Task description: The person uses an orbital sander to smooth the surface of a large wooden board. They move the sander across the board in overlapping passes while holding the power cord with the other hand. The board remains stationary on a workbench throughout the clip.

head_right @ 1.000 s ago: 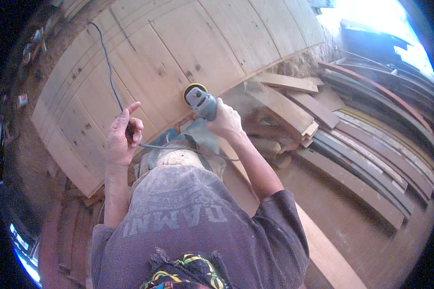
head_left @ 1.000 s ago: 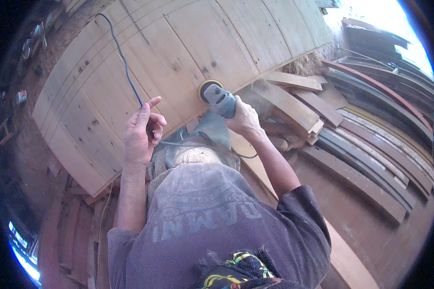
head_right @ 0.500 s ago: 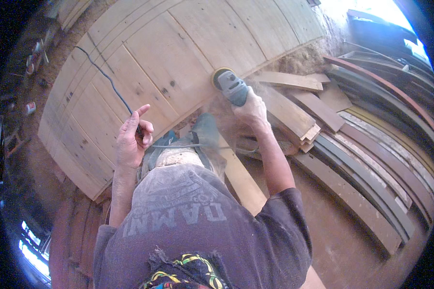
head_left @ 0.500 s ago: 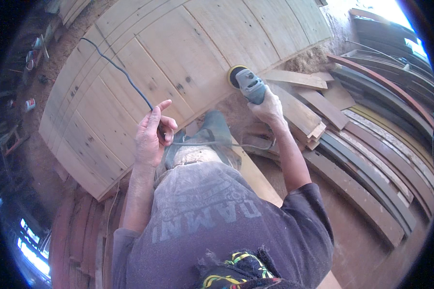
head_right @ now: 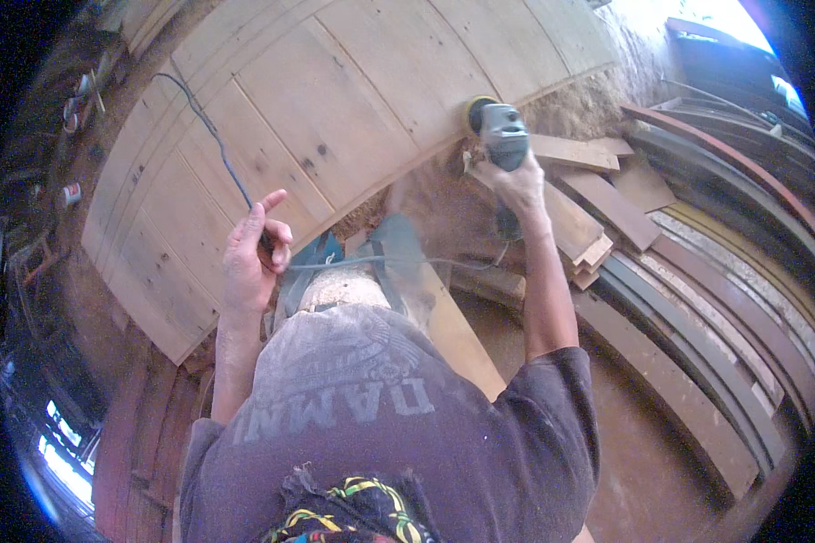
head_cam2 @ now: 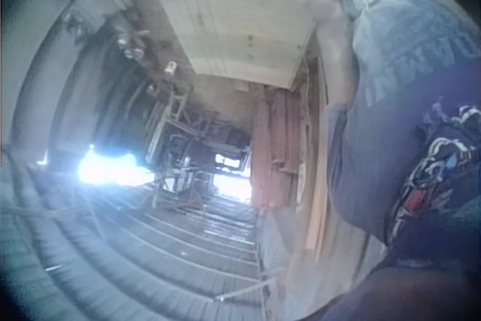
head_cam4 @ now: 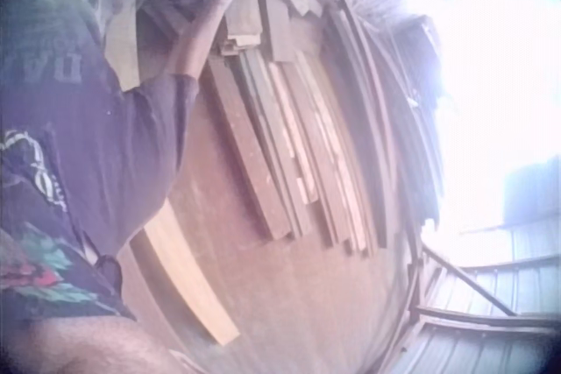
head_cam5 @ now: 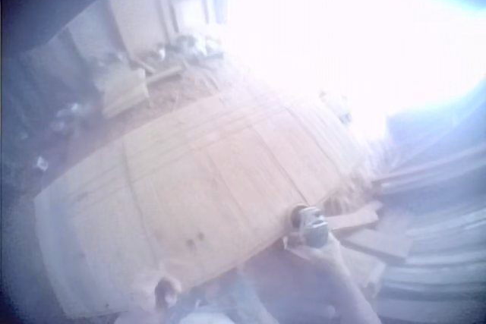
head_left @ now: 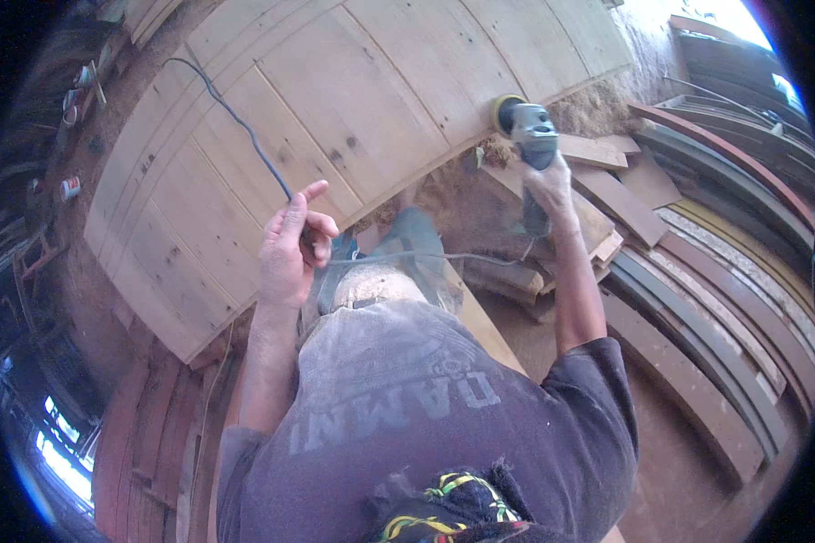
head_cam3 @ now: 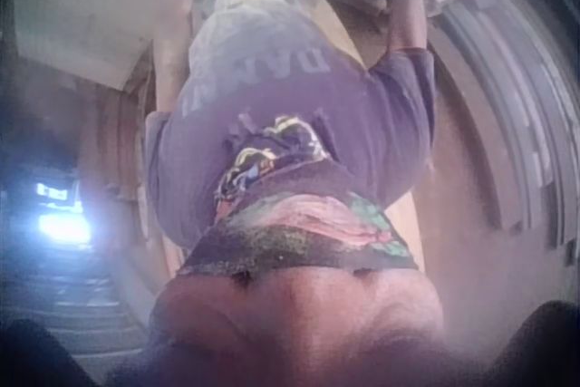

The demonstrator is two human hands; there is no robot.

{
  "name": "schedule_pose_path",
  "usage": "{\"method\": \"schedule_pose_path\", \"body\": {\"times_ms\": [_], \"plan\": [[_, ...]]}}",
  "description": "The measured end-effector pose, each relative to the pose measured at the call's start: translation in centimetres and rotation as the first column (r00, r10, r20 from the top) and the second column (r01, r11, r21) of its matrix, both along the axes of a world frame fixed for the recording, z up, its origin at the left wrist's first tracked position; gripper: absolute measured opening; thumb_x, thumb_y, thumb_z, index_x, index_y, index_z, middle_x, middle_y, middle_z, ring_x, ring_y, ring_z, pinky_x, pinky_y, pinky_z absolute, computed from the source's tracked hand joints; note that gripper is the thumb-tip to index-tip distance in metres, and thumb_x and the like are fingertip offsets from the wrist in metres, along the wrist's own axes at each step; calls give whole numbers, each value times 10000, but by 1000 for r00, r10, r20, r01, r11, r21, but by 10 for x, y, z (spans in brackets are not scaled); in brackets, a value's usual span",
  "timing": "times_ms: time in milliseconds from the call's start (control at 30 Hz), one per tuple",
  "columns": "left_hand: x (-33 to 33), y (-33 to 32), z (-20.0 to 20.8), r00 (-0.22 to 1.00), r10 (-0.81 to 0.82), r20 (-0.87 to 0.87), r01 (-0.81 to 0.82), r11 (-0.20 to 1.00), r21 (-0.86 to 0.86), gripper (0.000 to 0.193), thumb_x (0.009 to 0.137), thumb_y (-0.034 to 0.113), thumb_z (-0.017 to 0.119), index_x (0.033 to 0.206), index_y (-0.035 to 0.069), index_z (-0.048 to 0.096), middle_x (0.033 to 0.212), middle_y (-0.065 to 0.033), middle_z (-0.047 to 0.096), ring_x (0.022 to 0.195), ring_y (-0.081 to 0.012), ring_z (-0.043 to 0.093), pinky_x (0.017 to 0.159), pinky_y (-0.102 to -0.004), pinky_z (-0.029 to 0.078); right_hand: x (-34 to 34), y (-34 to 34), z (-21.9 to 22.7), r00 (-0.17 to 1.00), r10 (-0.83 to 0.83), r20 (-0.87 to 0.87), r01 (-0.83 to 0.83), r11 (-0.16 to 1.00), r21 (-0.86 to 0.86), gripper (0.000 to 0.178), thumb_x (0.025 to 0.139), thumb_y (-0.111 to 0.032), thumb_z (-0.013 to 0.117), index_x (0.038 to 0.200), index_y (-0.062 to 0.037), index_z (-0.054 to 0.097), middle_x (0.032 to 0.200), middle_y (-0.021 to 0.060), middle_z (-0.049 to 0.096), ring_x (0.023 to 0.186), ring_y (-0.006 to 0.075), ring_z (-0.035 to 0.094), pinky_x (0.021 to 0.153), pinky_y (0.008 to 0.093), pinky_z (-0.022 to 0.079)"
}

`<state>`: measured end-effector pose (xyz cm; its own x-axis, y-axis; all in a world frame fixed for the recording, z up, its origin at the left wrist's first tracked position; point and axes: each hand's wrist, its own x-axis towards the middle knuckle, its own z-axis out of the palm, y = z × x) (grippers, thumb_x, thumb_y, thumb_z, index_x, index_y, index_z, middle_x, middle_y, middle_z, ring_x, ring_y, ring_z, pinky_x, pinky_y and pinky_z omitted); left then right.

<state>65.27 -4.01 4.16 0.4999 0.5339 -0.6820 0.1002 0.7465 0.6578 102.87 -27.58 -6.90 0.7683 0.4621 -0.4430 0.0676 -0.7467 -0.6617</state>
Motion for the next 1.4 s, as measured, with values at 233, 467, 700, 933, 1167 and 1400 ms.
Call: {"method": "schedule_pose_path", "body": {"times_ms": [233,467,700,933,1167,1400], "plan": [[-38,12,-3,999,15,29,-16,999,36,488,1240,377,504,1510,-5,643,855,-46,755,574,-45,548,485,-213,416,-179,47,26,821,553,-142,-570,805,-165,660,809,-409,966,1275,-41,678,1222,287,791,1165,461,780,1003,518,625],[-55,24,-3,999,-30,10,30,998,56,477,1243,360,498,1510,-6,645,859,-49,755,585,-45,549,488,-212,408,-207,40,11,852,521,-47,-520,834,-184,626,804,-325,918,1275,-60,602,1139,265,780,1072,481,780,920,577,634],[-23,12,-6,999,-34,42,34,999,-17,473,1245,355,494,1507,-8,646,857,-50,758,595,-51,560,512,-229,437,-104,16,12,963,263,54,-238,931,-278,573,823,-287,886,1311,-66,680,1176,285,805,1173,467,771,984,542,619],[-14,10,-6,995,-47,89,46,999,14,472,1246,354,494,1505,-10,645,862,-54,765,589,-47,560,505,-225,434,-51,-5,27,999,-24,45,27,997,-66,669,847,-401,916,1390,-68,714,1254,231,821,1253,360,781,1085,469,595],[-26,18,-6,997,-63,39,62,998,19,473,1244,353,499,1505,-14,643,853,-52,755,574,-41,538,490,-212,416,-154,8,19,960,268,-82,-274,959,-68,638,834,-371,936,1293,-30,656,1201,258,815,1111,415,815,967,536,641],[-40,24,-3,996,-90,26,89,995,35,467,1244,352,499,1498,-9,650,850,-46,750,574,-39,536,484,-214,414,-230,34,15,872,486,-56,-487,853,-188,571,830,-316,884,1252,-46,609,1117,267,789,1079,492,768,926,593,605]]}}
